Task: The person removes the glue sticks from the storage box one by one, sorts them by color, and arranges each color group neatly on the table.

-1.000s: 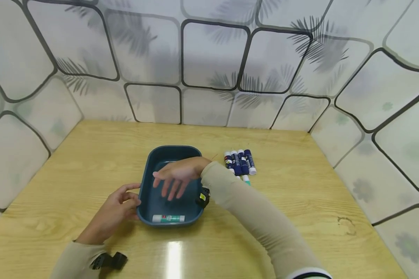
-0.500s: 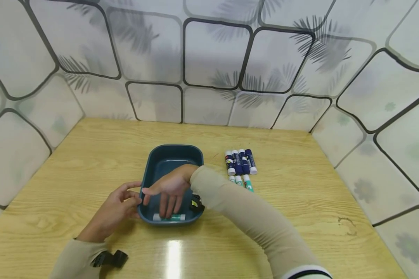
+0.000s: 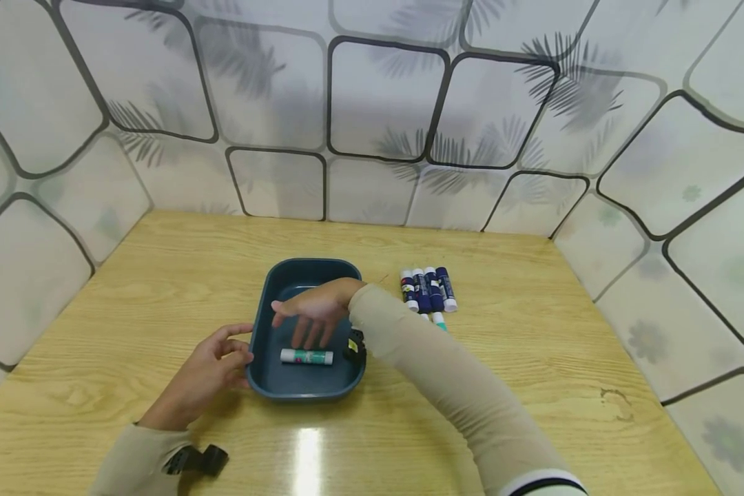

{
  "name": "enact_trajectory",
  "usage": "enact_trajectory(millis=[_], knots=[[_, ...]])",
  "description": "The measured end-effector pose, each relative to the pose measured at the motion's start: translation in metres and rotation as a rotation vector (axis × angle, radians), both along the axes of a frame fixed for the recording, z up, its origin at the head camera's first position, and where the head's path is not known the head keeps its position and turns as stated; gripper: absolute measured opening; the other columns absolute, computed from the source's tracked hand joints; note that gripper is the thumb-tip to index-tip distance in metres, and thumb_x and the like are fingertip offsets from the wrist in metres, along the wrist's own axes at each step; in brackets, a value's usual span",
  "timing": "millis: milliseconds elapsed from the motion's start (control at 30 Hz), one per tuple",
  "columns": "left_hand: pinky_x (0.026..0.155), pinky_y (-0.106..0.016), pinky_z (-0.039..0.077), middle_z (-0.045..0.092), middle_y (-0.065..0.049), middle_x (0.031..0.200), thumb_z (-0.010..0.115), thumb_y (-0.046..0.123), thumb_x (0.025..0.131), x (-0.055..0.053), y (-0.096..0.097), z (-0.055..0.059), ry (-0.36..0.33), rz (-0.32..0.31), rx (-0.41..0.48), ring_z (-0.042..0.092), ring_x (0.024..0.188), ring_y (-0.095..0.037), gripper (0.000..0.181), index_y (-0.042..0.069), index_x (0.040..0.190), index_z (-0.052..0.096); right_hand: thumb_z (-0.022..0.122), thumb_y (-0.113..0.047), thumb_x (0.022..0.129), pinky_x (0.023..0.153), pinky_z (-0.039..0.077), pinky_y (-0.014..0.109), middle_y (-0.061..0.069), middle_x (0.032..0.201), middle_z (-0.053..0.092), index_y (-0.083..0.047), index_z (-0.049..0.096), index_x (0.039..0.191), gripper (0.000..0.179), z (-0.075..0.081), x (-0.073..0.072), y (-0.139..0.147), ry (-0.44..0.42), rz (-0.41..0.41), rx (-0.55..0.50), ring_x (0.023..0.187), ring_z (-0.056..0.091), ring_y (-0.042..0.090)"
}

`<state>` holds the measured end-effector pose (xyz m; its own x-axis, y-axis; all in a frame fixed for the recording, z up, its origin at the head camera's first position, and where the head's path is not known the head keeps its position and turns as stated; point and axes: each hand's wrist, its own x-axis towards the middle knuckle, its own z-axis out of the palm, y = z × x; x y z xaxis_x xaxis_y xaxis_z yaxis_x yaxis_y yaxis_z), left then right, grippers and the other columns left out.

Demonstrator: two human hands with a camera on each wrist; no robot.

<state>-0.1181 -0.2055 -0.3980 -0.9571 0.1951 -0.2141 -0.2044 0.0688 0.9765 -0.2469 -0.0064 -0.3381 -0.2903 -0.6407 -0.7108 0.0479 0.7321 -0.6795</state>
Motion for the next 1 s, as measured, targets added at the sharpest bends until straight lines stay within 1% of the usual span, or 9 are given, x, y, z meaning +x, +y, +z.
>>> enact_trajectory(millis=[200,300,367,500,567,633,733,867,1000], knots=[[0.070,-0.039,0.058,0.048,-0.019,0.105,0.045,0.000,0.096,0.000,0.000,0.000,0.005,0.010,0.004,0.062,0.079,-0.025,0.053,-0.004,0.145,0.027,0.032,-0.051,0.102,0.089,0.051,0.045,0.009,0.114,0.065,-0.018,0.046,0.142,0.053,0.000,-0.008,0.000,0.070,0.004,0.033,0.103,0.063,0.027],[0.070,-0.039,0.058,0.048,-0.019,0.105,0.044,-0.001,0.095,0.000,0.001,0.000,0.005,0.013,0.009,0.062,0.079,-0.025,0.053,-0.004,0.145,0.027,0.038,-0.046,0.102,0.088,0.051,0.045,0.008,0.113,0.064,-0.015,0.047,0.140,0.049,-0.002,-0.011,-0.002,0.083,0.018,0.059,0.101,0.063,0.026],[0.070,-0.039,0.058,0.047,-0.020,0.105,0.044,-0.001,0.095,0.000,0.001,0.000,0.008,0.014,0.011,0.062,0.078,-0.025,0.053,-0.005,0.145,0.027,0.045,-0.040,0.102,0.085,0.053,0.043,0.006,0.112,0.064,-0.014,0.050,0.135,0.043,-0.003,-0.013,-0.005,0.090,0.039,0.076,0.100,0.063,0.024],[0.069,-0.040,0.058,0.047,-0.019,0.104,0.044,-0.002,0.094,0.000,0.001,-0.001,0.011,0.020,0.015,0.061,0.077,-0.023,0.053,-0.005,0.144,0.028,0.058,-0.025,0.098,0.080,0.054,0.040,0.004,0.109,0.064,-0.012,0.059,0.116,0.023,-0.008,-0.017,-0.009,0.129,0.100,0.114,0.097,0.064,0.021],[0.068,-0.040,0.058,0.047,-0.019,0.104,0.045,-0.003,0.094,-0.001,0.002,-0.001,0.013,0.021,0.019,0.061,0.077,-0.022,0.053,-0.006,0.144,0.028,0.063,-0.019,0.094,0.078,0.055,0.038,0.004,0.107,0.064,-0.011,0.061,0.109,0.017,-0.013,-0.020,-0.011,0.151,0.114,0.130,0.096,0.063,0.020],[0.067,-0.040,0.058,0.048,-0.018,0.104,0.045,-0.003,0.094,-0.001,0.002,-0.002,0.013,0.021,0.021,0.061,0.077,-0.021,0.053,-0.006,0.144,0.027,0.067,-0.015,0.091,0.076,0.055,0.037,0.004,0.106,0.063,-0.011,0.062,0.106,0.016,-0.018,-0.021,-0.012,0.178,0.122,0.147,0.094,0.063,0.019],[0.067,-0.040,0.058,0.048,-0.018,0.103,0.045,-0.002,0.094,-0.001,0.002,-0.001,0.009,0.022,0.018,0.061,0.077,-0.021,0.053,-0.006,0.144,0.028,0.073,-0.012,0.086,0.073,0.055,0.035,0.005,0.102,0.062,-0.010,0.062,0.103,0.020,-0.024,-0.020,-0.013,0.205,0.115,0.164,0.090,0.061,0.018],[0.067,-0.039,0.058,0.048,-0.017,0.103,0.045,-0.002,0.095,0.000,0.002,-0.002,0.005,0.024,0.013,0.060,0.078,-0.021,0.053,-0.005,0.145,0.027,0.078,-0.009,0.081,0.071,0.055,0.033,0.006,0.099,0.063,-0.010,0.065,0.098,0.021,-0.026,-0.016,-0.013,0.253,0.117,0.175,0.086,0.059,0.018],[0.067,-0.039,0.058,0.048,-0.017,0.103,0.045,-0.002,0.095,0.000,0.001,-0.002,0.007,0.027,0.012,0.060,0.077,-0.021,0.053,-0.005,0.145,0.027,0.080,-0.009,0.078,0.067,0.056,0.031,0.003,0.094,0.064,-0.011,0.067,0.091,0.018,-0.028,-0.013,-0.015,0.317,0.128,0.170,0.082,0.059,0.015]])
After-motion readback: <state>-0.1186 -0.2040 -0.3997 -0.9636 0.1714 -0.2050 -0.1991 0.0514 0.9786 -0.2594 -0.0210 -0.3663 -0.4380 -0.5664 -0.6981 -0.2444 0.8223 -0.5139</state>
